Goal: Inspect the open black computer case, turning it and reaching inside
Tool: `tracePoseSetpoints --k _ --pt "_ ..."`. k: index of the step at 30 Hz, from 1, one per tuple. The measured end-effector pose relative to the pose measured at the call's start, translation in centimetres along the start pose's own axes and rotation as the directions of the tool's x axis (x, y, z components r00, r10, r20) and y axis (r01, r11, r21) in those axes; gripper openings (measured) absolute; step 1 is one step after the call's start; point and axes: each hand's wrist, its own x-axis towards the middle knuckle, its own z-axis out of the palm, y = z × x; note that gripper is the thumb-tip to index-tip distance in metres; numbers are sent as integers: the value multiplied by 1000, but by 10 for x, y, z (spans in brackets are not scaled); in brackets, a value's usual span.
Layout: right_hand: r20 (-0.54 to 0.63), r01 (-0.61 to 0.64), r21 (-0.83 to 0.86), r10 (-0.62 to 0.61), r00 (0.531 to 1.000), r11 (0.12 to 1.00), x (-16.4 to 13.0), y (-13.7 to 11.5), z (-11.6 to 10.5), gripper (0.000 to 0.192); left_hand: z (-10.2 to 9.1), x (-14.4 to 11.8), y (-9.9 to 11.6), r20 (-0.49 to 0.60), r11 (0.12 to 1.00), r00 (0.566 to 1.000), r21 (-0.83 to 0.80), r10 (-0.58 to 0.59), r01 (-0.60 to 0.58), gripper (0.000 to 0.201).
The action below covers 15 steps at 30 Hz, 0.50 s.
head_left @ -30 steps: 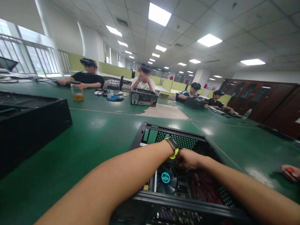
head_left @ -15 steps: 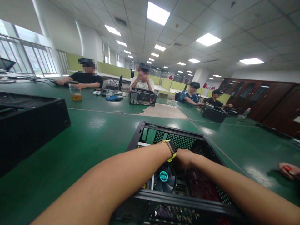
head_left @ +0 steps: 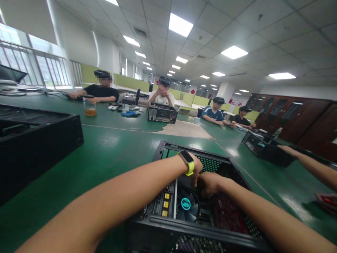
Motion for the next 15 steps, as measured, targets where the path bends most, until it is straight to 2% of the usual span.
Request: tracePoseSetpoints --k 1,2,3,4,6,7,9,11,13,15 --pt "-11 5 24 -5 1000 1000 -3 0 -1 64 -13 -19 0 41 998 997 4 65 -65 52" --pt "-24 9 49 -8 1000 999 -5 1 -2 66 -23 -43 -2 20 989 989 -21 148 -147 60" --pt "-37 11 72 -9 999 997 -8 2 -3 68 -27 -71 -8 -95 969 970 -80 225 -233 73" --pt "-48 11 87 -6 999 996 -10 3 -4 71 -25 -101 -16 -242 935 930 -155 277 -319 85" --pt "-72 4 101 4 997 995 -12 4 -7 73 0 -161 -36 -492 891 847 -266 202 -368 103" --pt "-82 3 105 6 997 994 -12 5 -9 71 20 -189 -47 -556 884 821 -310 130 -350 112" --pt "-106 22 116 -10 994 993 -13 4 -15 65 68 -232 -60 -558 881 828 -419 -59 -220 119" --pt "-128 48 130 -32 991 990 -16 -1 -24 56 110 -255 -59 -451 877 868 -479 -209 -38 122" --pt "-158 66 130 -45 986 989 -25 -10 -35 49 134 -258 -45 -350 867 891 -490 -289 88 120" --pt "-226 99 139 -65 972 985 -43 -25 -45 45 140 -251 -25 -295 852 899 -503 -324 142 115"
